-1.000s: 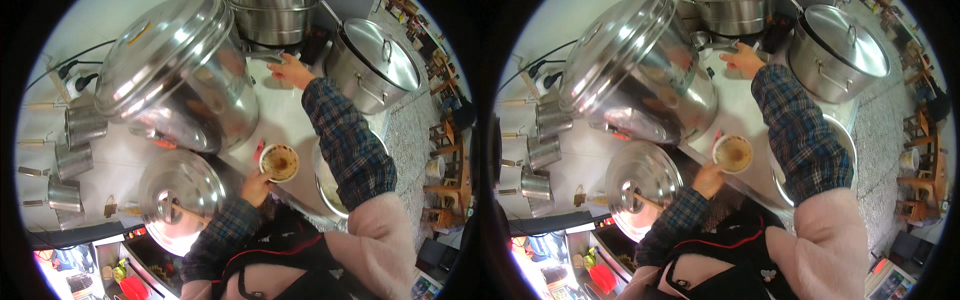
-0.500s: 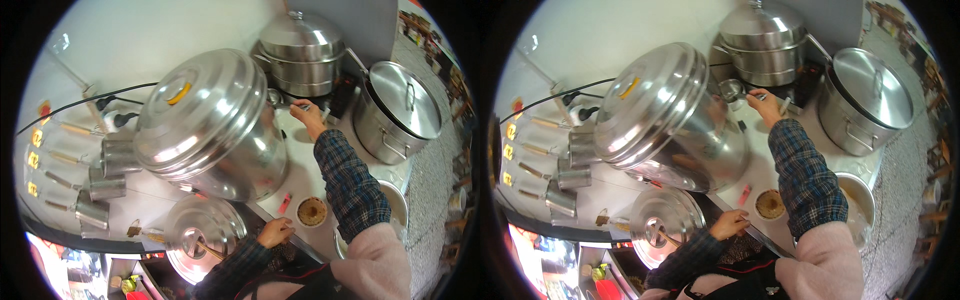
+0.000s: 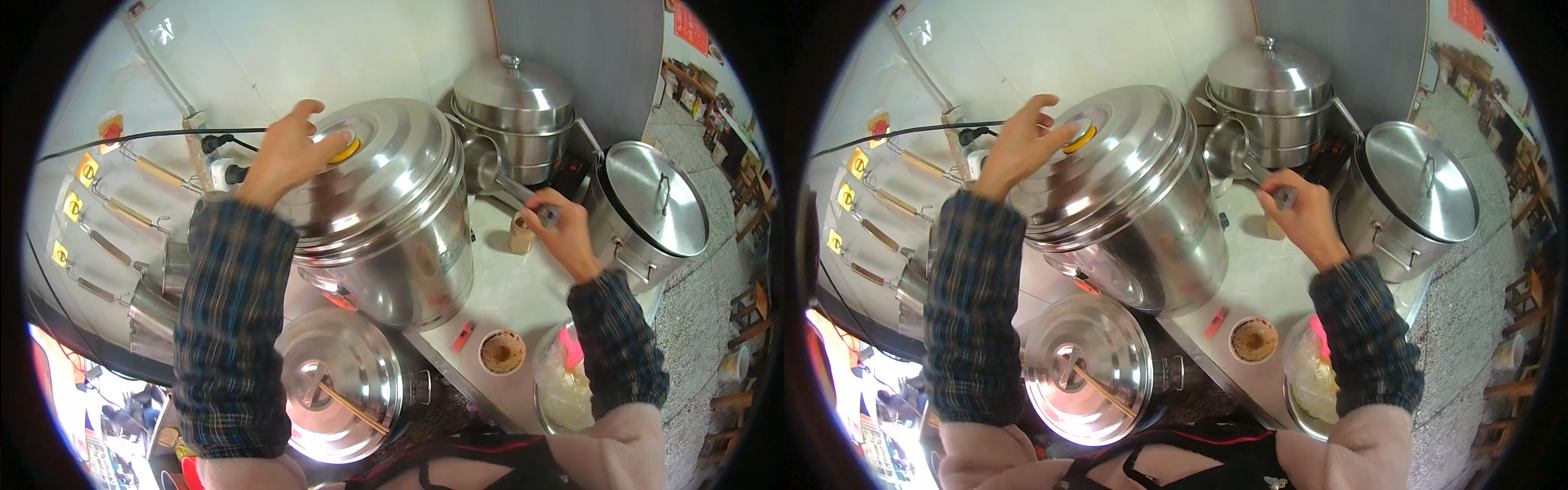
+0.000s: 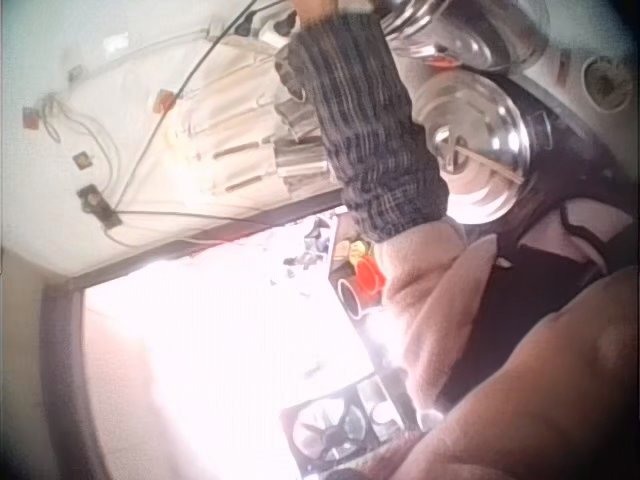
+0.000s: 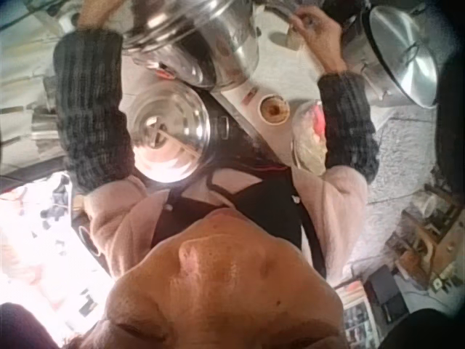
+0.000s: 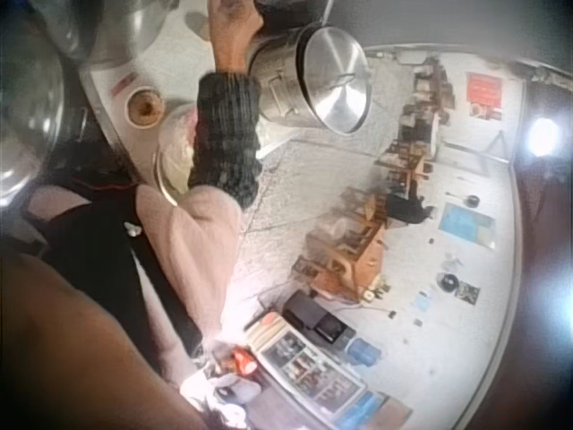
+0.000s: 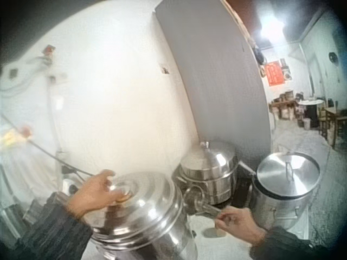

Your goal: The person stir-fries vegetables in a wok, adds sauce and broth, then incorporates a white paste and continues to stir. The person uses a ladle and a pink scoop to handle ingredients and liquids.

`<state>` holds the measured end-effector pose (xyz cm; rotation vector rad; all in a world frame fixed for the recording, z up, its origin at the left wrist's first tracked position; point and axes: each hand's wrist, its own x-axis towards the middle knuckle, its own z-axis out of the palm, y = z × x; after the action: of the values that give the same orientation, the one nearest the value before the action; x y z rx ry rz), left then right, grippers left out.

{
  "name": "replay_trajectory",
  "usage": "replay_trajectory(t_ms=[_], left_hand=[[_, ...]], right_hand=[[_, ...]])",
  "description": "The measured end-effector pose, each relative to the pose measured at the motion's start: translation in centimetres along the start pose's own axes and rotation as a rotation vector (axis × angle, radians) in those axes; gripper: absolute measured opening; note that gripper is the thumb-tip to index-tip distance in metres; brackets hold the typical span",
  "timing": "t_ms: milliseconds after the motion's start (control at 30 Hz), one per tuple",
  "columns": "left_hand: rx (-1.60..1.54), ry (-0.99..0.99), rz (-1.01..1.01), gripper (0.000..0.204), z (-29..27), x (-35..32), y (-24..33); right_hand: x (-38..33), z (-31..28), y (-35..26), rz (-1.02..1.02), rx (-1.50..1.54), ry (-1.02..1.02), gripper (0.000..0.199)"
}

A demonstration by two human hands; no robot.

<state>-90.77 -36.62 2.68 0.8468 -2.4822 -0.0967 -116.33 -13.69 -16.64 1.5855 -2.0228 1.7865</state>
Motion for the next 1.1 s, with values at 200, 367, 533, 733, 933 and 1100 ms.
replay_trajectory(t_ms=[200, 367, 533, 733, 933, 1100], left_hand=[[0.206, -0.332, -0.138, 0.076, 2.2, 5.2, -0.5], [0.180, -0.205, -0.144, 0.075, 2.6, 5.5, -1.0], [-0.217, -0.005, -0.208, 0.073, -2.6, 6.4, -3.0], [-0.777, 0.335, -0.222, 0.048, -9.1, 4.4, -6.1], [-1.333, 0.509, -0.206, 0.035, -8.6, 0.7, -8.6], [-1.413, 0.549, -0.371, 0.035, -8.5, -1.5, -9.6]], right_hand=[[-5.1, -10.4, -6.6, 0.014, -0.069, 0.111, 0.008], [-7.1, -15.5, -10.7, 0.088, 0.154, 0.299, 0.008], [-5.8, -16.6, -13.8, 0.000, 0.229, 0.310, 0.012], [-0.9, -11.9, -16.2, -0.210, 0.246, 0.054, 0.011], [5.0, -3.9, -18.0, -0.604, -0.046, -0.380, 0.010], [7.0, -0.2, -19.1, -0.661, -0.081, -0.664, 0.014]])
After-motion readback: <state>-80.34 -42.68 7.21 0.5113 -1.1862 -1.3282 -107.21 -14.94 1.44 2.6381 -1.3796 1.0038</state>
